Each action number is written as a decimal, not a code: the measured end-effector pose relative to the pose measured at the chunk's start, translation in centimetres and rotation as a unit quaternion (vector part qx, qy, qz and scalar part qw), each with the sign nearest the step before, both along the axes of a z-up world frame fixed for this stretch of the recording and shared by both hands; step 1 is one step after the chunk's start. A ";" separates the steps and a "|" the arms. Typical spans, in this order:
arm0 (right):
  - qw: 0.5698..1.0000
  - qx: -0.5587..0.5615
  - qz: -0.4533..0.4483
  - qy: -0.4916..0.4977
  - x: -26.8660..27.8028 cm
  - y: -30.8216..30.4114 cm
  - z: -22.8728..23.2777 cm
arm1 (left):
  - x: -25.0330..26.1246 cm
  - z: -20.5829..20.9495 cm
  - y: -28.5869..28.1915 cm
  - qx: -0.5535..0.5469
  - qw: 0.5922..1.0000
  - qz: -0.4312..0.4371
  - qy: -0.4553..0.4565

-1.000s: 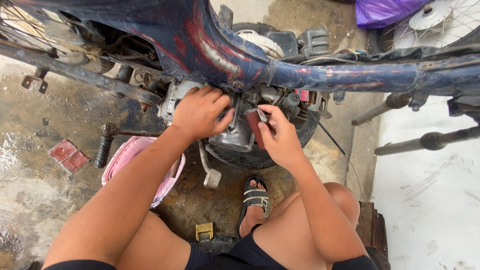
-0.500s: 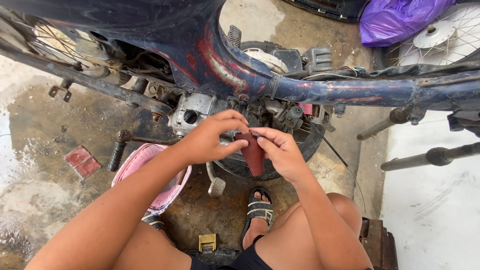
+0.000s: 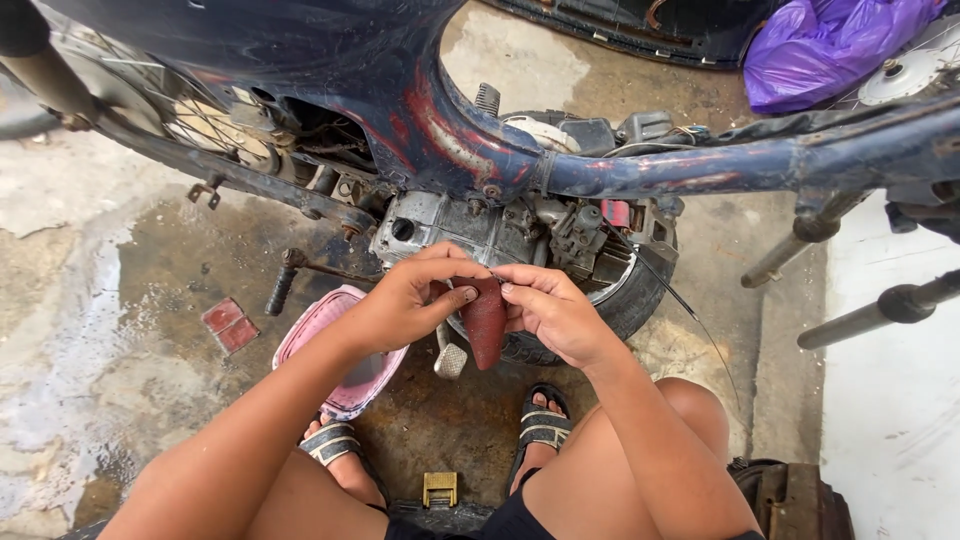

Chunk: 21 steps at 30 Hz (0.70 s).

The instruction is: The person scrubs the motorcycle engine casing with a red sanding block, repeatedly dipping it into a pink bucket of water. They focus on the side of the engine block, occasionally folding the sanding block to use a fresh edge.

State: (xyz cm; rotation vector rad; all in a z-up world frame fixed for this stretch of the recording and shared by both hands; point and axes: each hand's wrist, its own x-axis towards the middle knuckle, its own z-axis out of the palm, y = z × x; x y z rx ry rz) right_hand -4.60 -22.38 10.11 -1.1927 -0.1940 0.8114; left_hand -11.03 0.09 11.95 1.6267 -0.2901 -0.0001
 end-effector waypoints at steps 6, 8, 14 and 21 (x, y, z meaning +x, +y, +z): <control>1.000 0.008 0.010 0.003 -2.6 -0.4 2.0 | -3.0 3.3 -1.7 0.051 0.996 0.003 -0.074; 1.000 0.017 0.014 -0.011 -3.5 -0.6 3.0 | -3.9 3.6 -2.3 0.069 0.993 0.021 -0.090; 0.992 -0.026 0.037 -0.121 -6.1 -1.8 6.2 | -5.8 6.8 -3.9 0.113 0.988 0.081 -0.066; 0.969 -0.105 -0.076 -0.210 -7.9 -3.6 8.7 | -5.1 7.0 -4.6 0.132 0.986 0.104 -0.022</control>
